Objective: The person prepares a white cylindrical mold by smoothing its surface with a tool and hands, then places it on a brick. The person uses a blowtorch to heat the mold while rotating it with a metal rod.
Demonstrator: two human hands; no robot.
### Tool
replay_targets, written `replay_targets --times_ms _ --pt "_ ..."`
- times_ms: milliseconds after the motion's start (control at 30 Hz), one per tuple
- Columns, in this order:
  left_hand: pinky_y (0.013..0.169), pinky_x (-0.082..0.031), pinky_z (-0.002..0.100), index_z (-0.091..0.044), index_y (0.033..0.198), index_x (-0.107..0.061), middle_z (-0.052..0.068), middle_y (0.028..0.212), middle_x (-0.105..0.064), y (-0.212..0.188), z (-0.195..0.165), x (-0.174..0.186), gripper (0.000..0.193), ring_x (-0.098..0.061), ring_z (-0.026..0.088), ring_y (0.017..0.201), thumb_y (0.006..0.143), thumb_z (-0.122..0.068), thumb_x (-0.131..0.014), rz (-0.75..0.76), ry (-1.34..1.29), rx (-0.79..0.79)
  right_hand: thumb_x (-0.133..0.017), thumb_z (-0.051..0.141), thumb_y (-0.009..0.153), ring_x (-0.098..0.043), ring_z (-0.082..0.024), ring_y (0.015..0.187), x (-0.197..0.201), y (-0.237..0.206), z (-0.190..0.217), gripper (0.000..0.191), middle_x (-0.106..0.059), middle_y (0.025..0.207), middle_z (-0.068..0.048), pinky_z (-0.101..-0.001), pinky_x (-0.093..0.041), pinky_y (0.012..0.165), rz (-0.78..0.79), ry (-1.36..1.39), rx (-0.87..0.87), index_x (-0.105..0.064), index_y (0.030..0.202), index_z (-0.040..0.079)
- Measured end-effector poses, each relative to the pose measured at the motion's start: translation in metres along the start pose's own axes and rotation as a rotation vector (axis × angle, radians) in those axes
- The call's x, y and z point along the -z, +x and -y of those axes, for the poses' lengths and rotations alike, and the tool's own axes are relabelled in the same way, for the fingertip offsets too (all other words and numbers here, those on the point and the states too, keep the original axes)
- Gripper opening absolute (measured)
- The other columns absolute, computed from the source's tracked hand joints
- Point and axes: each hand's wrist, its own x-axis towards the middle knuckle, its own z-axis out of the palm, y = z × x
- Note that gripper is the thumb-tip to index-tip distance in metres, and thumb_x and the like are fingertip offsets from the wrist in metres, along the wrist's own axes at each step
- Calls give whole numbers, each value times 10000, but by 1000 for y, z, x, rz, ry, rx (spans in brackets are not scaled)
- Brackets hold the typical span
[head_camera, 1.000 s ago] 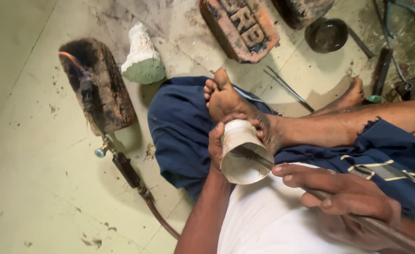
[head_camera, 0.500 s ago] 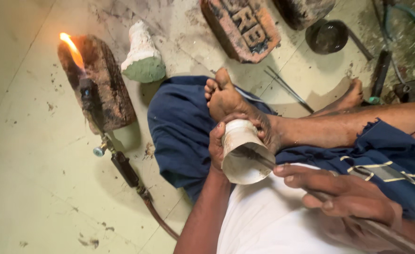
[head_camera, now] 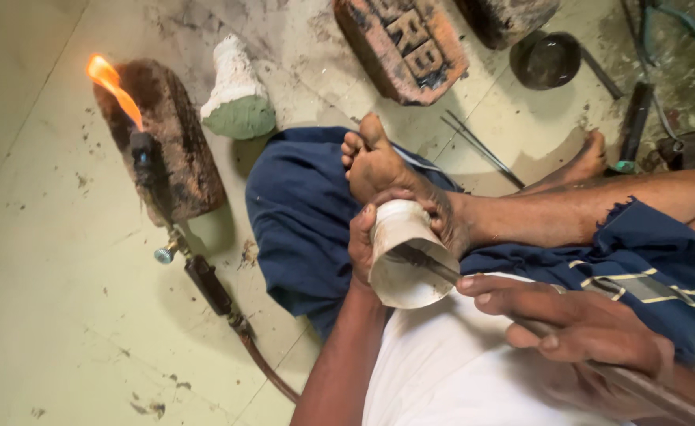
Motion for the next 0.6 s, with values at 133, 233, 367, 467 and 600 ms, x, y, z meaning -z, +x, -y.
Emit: replay_targets --times_ms 133,233,367,467,600 --pt "869 -613 506 15 1337 -538 288 1223 -645 -1 0 2 519 -696 386 1043 1058 -422 -516 -22 -13 21 -429 94 1008 -505 -526 1356 -2 4 7 416 -539 1479 -287 -662 -424 1057 -16 174 -221 -512 1416 102" --pt "854 -614 508 19 1337 -539 281 1222 -646 2 1 3 514 -699 393 1052 1059 -412 -511 -2 -45 29 -417 208 1047 -649 -413 1311 -7 -2 -5 347 -601 1446 -156 -560 -559 1046 -81 -13 69 -451 1392 213" --pt "865 -613 511 27 1345 -538 281 1232 -647 1 0 3 523 -696 390 1056 1067 -415 -510 -18 -13 18 -591 160 1022 -658 -438 1279 -2 -17 -12 349 -600 1403 -182 -557 -586 992 -62 -71 61 -439 1334 190" --pt "883 -610 507 24 1348 -539 284 1236 -650 -1 -1 1 539 -695 382 1058 1059 -430 -514 -31 7 23 -605 132 1026 -670 -423 1294 0 -15 -14 356 -608 1402 -187 -529 -599 983 -66 -104 55 -422 1325 195" --pt "878 -610 509 22 1351 -540 275 1230 -650 -2 -1 -3 546 -697 380 1066 1057 -437 -518 -39 18 18 -524 -17 909 -453 -558 1370 7 -6 -4 475 -521 1475 -336 -680 -462 1050 36 157 -296 -487 1377 56"
